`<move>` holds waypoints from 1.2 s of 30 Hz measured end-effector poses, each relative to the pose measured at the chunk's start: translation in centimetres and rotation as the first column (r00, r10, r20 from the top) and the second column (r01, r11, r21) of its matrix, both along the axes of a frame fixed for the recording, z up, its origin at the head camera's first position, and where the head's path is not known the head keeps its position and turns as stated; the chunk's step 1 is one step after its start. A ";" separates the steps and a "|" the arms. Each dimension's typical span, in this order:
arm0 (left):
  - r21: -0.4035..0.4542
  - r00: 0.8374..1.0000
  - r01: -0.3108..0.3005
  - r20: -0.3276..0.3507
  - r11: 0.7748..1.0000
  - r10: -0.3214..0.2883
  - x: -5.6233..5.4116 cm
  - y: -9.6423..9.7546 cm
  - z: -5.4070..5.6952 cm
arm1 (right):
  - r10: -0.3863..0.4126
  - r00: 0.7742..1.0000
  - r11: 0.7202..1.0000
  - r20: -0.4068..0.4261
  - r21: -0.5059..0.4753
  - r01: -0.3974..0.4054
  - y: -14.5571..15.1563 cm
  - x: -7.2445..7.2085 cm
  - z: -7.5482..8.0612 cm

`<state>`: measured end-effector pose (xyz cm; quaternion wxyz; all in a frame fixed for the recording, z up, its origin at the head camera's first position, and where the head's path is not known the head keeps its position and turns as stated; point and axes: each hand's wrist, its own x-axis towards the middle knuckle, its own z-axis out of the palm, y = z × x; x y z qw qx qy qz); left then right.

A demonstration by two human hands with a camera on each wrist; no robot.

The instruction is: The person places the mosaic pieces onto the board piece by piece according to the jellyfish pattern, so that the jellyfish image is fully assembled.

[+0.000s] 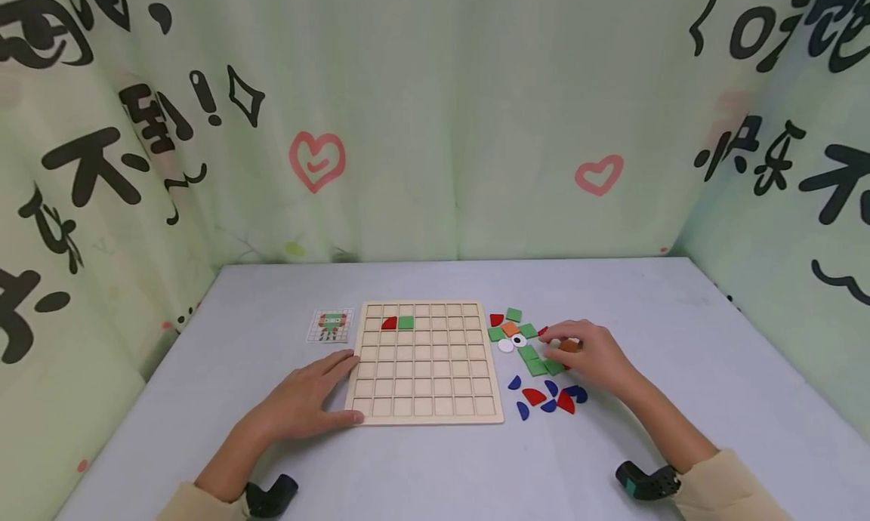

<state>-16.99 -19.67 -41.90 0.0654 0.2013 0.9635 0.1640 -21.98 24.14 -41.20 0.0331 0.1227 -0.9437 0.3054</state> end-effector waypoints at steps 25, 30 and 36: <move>-0.007 1.000 -0.012 0.008 1.000 0.012 0.0 -0.1 -0.4 | 0.163 0.986 0.979 0.027 0.122 -0.165 2.5 -0.1 -0.9; -0.009 1.000 -0.007 0.018 1.000 0.007 -0.1 0.0 -0.1 | 0.164 0.986 0.979 0.023 0.117 -0.166 2.6 0.0 -0.9; -0.016 1.000 -0.008 0.017 1.000 0.008 -0.1 0.0 0.0 | 0.143 0.990 0.985 0.017 0.096 -0.144 2.5 0.0 -0.8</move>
